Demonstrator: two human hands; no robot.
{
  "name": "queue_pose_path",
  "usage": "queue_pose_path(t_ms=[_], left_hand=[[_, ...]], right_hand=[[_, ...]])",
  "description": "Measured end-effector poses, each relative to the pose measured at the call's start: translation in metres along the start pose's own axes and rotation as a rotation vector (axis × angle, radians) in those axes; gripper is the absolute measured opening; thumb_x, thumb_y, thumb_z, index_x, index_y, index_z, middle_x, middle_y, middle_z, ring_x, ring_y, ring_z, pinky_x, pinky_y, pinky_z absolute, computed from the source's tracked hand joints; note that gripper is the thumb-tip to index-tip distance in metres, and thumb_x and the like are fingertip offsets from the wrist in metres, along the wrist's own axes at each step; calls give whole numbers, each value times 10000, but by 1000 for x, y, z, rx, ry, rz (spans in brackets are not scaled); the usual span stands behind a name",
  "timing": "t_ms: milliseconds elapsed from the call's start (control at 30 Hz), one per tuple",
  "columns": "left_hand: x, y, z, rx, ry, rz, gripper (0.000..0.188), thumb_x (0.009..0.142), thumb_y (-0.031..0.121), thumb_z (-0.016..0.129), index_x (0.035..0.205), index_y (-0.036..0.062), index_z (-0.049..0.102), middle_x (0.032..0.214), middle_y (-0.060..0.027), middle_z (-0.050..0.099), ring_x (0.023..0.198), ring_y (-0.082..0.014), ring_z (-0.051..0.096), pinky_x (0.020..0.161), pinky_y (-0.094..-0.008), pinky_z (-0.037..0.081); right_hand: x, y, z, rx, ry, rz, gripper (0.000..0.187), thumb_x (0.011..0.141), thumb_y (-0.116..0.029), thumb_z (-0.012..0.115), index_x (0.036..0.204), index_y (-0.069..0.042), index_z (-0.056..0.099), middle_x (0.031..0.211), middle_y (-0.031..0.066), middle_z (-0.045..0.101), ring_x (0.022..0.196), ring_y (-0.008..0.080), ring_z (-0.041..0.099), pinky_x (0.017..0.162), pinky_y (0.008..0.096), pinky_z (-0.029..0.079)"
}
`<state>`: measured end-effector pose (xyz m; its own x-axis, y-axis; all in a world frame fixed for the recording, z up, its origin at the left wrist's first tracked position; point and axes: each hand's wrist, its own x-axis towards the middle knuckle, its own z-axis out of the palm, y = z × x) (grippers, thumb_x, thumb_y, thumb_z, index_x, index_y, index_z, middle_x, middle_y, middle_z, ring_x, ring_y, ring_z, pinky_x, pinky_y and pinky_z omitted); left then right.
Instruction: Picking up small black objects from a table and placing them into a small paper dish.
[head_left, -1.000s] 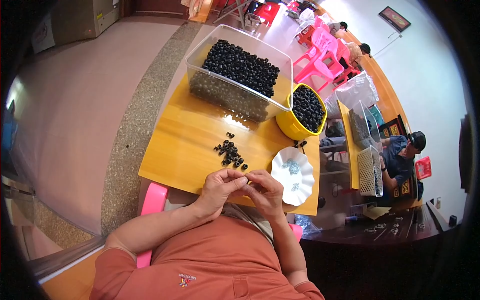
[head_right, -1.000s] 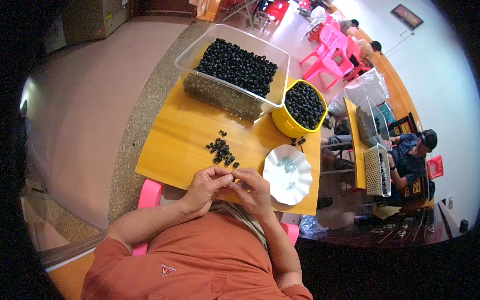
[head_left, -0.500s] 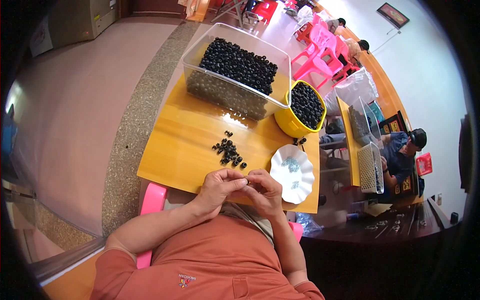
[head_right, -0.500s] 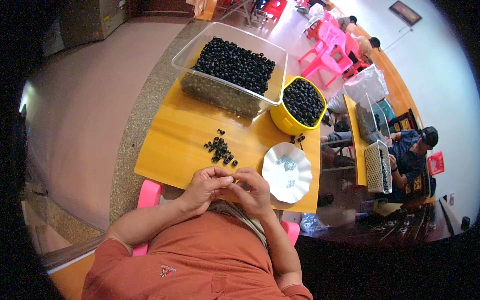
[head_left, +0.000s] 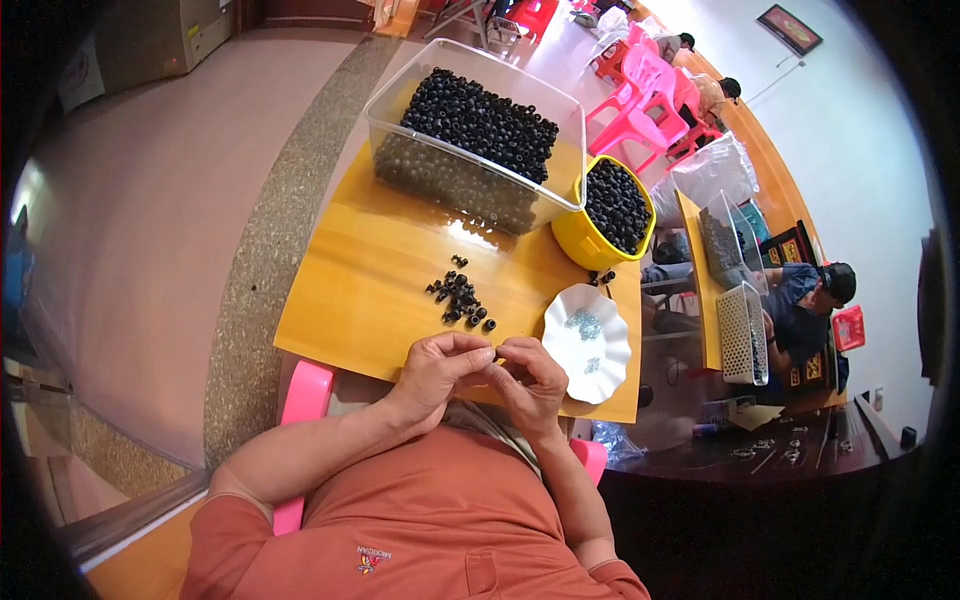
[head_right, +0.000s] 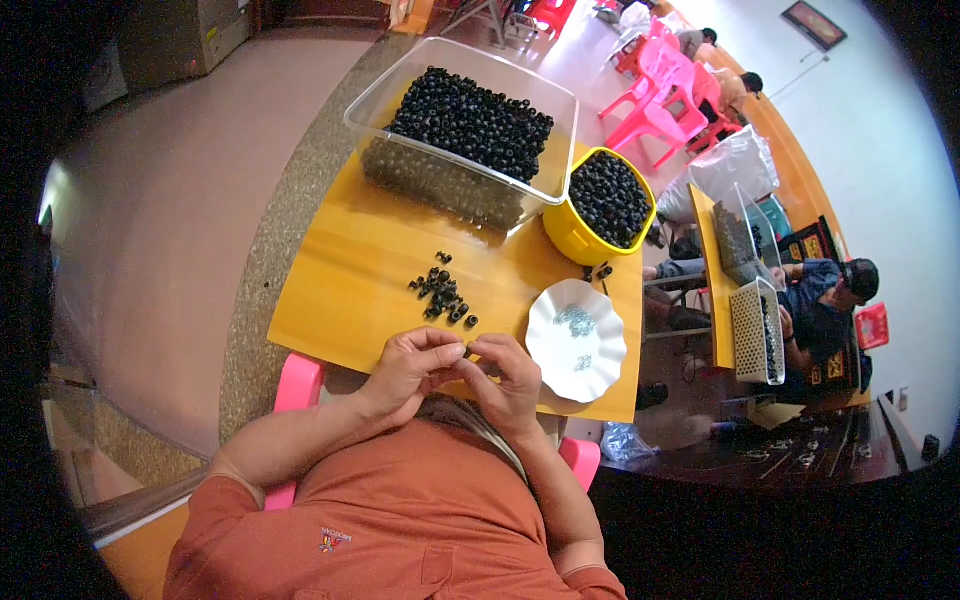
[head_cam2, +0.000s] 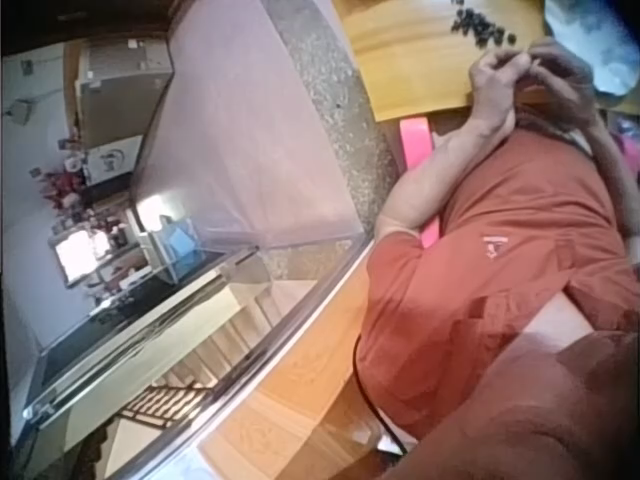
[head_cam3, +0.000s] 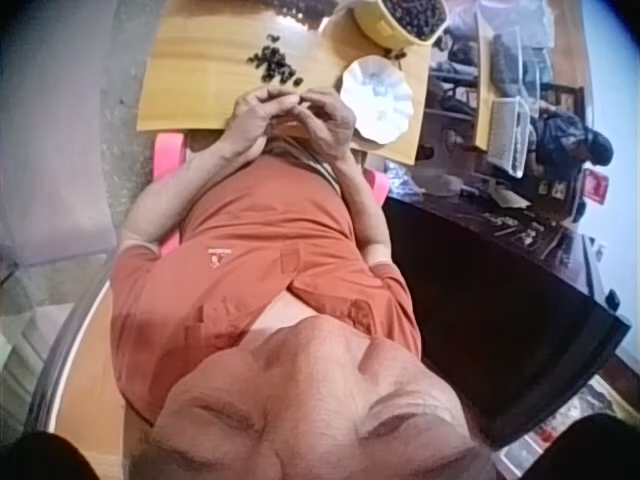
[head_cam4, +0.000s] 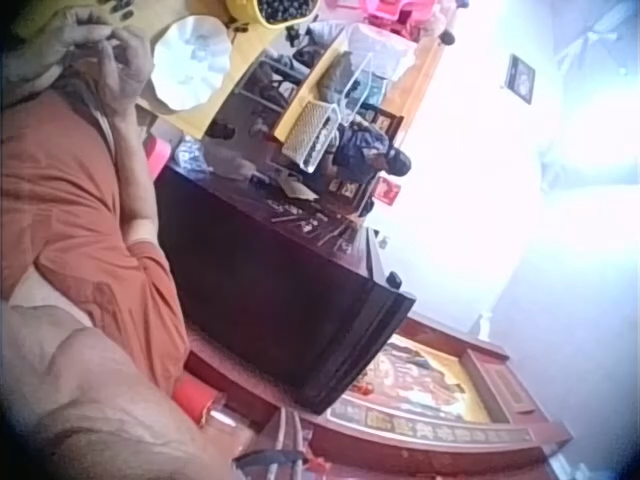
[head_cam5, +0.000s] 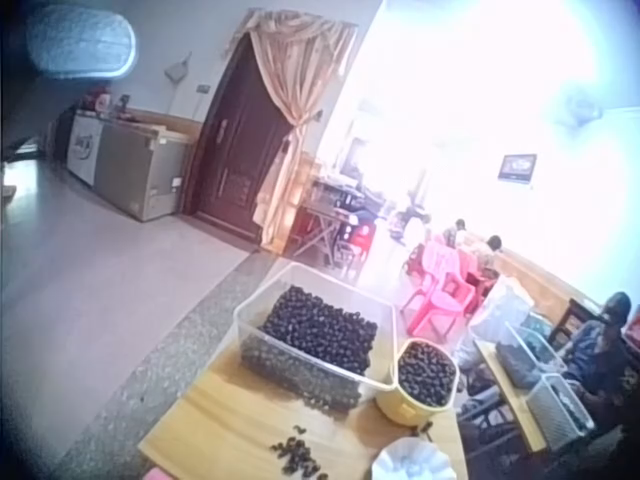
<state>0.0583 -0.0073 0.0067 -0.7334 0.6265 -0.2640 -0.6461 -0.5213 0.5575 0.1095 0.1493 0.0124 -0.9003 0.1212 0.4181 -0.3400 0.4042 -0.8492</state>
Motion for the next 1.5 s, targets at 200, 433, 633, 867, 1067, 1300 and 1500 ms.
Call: queue_pose_path(t_ms=[200, 433, 633, 867, 1067, 1300, 1500], left_hand=[[1, -1, 0, -48, -23, 2, 145, 903, 88, 636, 1028, 14, 628, 945, -60, 652, 848, -142, 641, 818, -305, 551], [3, -3, -1, -67, 15, -1, 138, 905, 72, 628, 1032, 18, 619, 957, -78, 658, 859, -157, 645, 832, -315, 547], [2, -4, -3, -86, 21, -15, 124, 908, 65, 619, 1027, 29, 618, 966, -71, 658, 877, -152, 643, 837, -312, 547], [2, -1, 0, -70, 3, -28, 157, 910, 108, 633, 1039, 19, 633, 947, -52, 650, 871, -133, 637, 836, -290, 541], [3, -2, -2, -62, -36, -25, 153, 942, 105, 581, 1059, 13, 616, 985, -65, 652, 891, -144, 638, 818, -316, 559], [3, -3, 0, -33, -57, -22, 173, 929, 120, 607, 1064, 15, 634, 986, -62, 658, 894, -141, 640, 819, -308, 554], [2, -2, -1, 2, -29, -21, 179, 907, 130, 645, 1055, 30, 646, 972, -53, 663, 859, -135, 643, 790, -286, 547]], right_hand=[[-1, -2, 3, -188, 52, -125, 238, 752, 41, 740, 963, 18, 632, 899, 123, 625, 703, 145, 619, 587, 238, 511], [-1, -3, 9, -330, 112, -265, 193, 747, 61, 743, 907, 21, 644, 833, 120, 626, 669, 157, 611, 559, 238, 485], [-1, -5, 11, -332, 125, -275, 179, 754, 61, 739, 898, 18, 643, 791, 117, 621, 661, 163, 610, 556, 247, 486], [-5, 1, 9, -86, 96, -56, 231, 793, 62, 704, 1008, 23, 630, 950, 113, 609, 700, 118, 584, 586, 220, 475], [-5, 4, 6, 11, 42, 20, 226, 828, 46, 672, 1050, 32, 625, 982, 118, 598, 771, 138, 585, 652, 222, 476], [-4, 3, 3, 132, 20, 70, 219, 861, 48, 631, 1080, 47, 622, 1001, 114, 591, 889, 166, 580, 761, 231, 467], [-3, 3, 3, 117, 12, 58, 209, 864, 52, 630, 1072, 46, 630, 1005, 118, 596, 904, 171, 583, 777, 239, 469]])
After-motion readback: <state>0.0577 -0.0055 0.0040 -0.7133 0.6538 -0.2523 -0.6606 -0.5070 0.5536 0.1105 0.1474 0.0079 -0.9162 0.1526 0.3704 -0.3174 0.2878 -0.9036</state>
